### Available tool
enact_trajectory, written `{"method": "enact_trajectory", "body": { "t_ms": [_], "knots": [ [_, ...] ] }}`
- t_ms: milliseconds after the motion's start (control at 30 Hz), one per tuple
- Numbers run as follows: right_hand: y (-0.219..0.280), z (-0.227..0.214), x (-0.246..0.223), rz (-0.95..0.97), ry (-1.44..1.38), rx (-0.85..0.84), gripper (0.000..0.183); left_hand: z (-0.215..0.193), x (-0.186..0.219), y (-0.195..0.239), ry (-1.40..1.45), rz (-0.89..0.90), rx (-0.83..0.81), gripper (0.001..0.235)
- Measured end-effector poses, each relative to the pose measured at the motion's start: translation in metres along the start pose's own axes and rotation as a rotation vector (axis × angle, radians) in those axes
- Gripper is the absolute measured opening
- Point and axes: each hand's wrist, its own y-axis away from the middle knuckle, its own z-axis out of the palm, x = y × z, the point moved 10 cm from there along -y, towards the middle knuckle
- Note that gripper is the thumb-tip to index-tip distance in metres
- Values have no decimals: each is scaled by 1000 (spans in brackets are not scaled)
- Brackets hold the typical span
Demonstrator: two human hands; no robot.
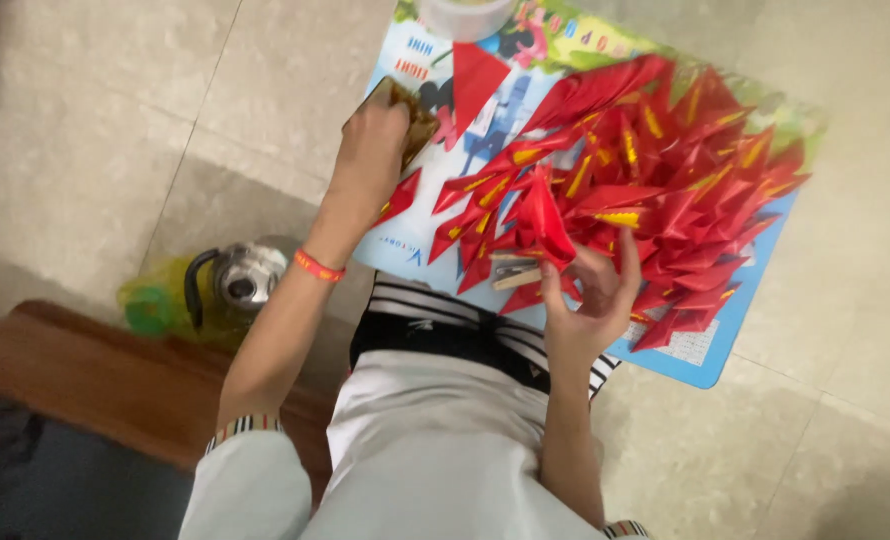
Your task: Folding red and gold paper sheets into decorative cone shapes.
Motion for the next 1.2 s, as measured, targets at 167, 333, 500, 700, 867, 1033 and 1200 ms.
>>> {"method": "enact_trajectory", "body": {
  "t_ms": [167, 333, 500, 700, 867, 1033, 1200],
  "knots": [
    [-1, -9, 7, 13, -4, 61, 81, 7, 5, -4, -17, 49, -17, 19],
    [-2, -12, 10, 40, 2, 68, 76, -3, 10, -4, -57, 53, -40, 14],
    [-2, -14, 15, 47, -5, 61, 75, 8, -1, -4, -87, 50, -121, 8],
    [-5, -18, 21, 85, 7, 83, 71, -8, 3, -2, -136, 35, -110, 11],
    [-6, -20, 20, 92, -8, 79, 70, -20, 15, -5, -156, 95, -58, 9],
    [-5, -21, 25, 108, -31, 89, 70, -32, 16, -3, -180, 65, -20, 9],
    [-3, -20, 25, 71, -19, 89, 72, -36, 12, -1, -176, 16, -30, 13]
  ]
}}
